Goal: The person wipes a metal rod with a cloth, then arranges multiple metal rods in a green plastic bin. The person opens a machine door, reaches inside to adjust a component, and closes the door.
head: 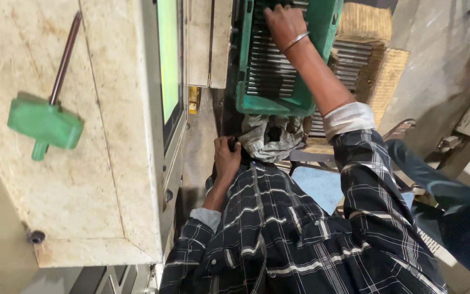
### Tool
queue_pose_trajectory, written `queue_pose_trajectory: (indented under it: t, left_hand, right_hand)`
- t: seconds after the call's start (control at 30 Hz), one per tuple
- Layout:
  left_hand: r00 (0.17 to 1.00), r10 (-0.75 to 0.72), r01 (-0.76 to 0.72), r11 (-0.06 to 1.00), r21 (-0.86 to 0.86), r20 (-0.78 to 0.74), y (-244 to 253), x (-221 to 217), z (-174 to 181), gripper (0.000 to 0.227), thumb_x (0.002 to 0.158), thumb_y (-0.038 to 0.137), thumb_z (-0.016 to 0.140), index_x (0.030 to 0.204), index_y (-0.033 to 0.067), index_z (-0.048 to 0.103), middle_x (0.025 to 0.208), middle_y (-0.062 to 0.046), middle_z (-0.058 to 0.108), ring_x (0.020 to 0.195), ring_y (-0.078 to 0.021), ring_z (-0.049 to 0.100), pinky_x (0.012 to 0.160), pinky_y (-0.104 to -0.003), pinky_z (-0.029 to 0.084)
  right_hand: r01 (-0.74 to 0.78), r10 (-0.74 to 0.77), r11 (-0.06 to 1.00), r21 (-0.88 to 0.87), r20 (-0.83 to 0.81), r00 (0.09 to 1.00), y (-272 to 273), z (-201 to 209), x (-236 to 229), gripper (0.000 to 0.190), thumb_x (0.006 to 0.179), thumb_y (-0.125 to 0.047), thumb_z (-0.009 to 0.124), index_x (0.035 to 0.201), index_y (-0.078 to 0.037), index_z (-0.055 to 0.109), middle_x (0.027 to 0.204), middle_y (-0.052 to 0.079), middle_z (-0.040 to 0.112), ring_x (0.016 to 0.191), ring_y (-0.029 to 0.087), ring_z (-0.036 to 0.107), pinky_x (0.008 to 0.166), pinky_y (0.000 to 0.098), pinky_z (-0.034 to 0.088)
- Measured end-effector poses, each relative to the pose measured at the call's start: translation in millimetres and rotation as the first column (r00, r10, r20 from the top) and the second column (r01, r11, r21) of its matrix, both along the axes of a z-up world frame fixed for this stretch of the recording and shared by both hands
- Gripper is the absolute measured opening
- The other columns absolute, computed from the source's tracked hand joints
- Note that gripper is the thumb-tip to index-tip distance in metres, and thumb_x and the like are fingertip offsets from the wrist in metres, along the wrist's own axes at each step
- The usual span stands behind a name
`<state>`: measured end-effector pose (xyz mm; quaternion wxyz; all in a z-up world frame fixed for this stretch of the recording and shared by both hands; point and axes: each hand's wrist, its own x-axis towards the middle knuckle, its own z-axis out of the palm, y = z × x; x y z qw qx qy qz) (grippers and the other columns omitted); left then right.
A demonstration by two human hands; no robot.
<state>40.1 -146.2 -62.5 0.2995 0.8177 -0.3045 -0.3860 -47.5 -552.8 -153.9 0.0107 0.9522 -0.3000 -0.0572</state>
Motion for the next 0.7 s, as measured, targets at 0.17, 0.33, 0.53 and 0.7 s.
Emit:
queue_pose_trajectory:
  t: [0.17,0.33,0.53,0.7]
  left_hand:
    - [1.000,-0.008,0.008,1.000,0.021,-0.002,1,7,7,0.028,0.088,0.014,0.074,0.110,0.0001,0.064,0.116,-0.022,0.058,0.108,-0.0427,0.060,0.091,-0.048,0.051]
    - [1.000,0.024,-0.024,1.000,-0.020,0.010,3,11,6,0.023,0.088,0.012,0.072,0.108,0.0016,0.065,0.113,-0.020,0.061,0.109,-0.0400,0.061,0.093,-0.046,0.050]
    - [0.998,0.052,-0.050,0.998,-0.046,0.042,3,19,3,0.024,0.088,0.011,0.072,0.109,0.0015,0.065,0.110,-0.019,0.063,0.104,-0.0388,0.063,0.089,-0.045,0.051]
    - [0.990,0.128,-0.125,0.991,0.046,-0.063,8,22,12,0.020,0.094,0.016,0.070,0.109,0.0025,0.066,0.109,-0.018,0.061,0.088,-0.0301,0.069,0.078,-0.041,0.056]
  right_hand:
    - [0.048,-0.048,0.999,-0.001,-0.025,0.999,16,9,10,0.011,0.091,-0.013,0.066,0.102,-0.013,0.067,0.088,0.013,0.069,0.080,0.031,0.070,0.060,0.0413,0.054]
    - [-0.075,0.075,0.997,-0.003,0.022,0.997,26,28,18,0.020,0.087,-0.014,0.066,0.107,-0.011,0.070,0.095,0.011,0.068,0.091,0.028,0.066,0.072,0.0397,0.051]
    - [-0.364,0.366,0.930,0.041,-0.056,0.929,35,26,23,0.015,0.091,-0.021,0.064,0.101,-0.014,0.074,0.104,0.006,0.068,0.104,0.024,0.062,0.091,0.0388,0.045]
    - [-0.339,0.336,0.941,0.011,-0.160,0.928,40,5,18,0.022,0.093,-0.029,0.061,0.104,-0.017,0.076,0.104,0.004,0.069,0.106,0.023,0.061,0.099,0.0419,0.041]
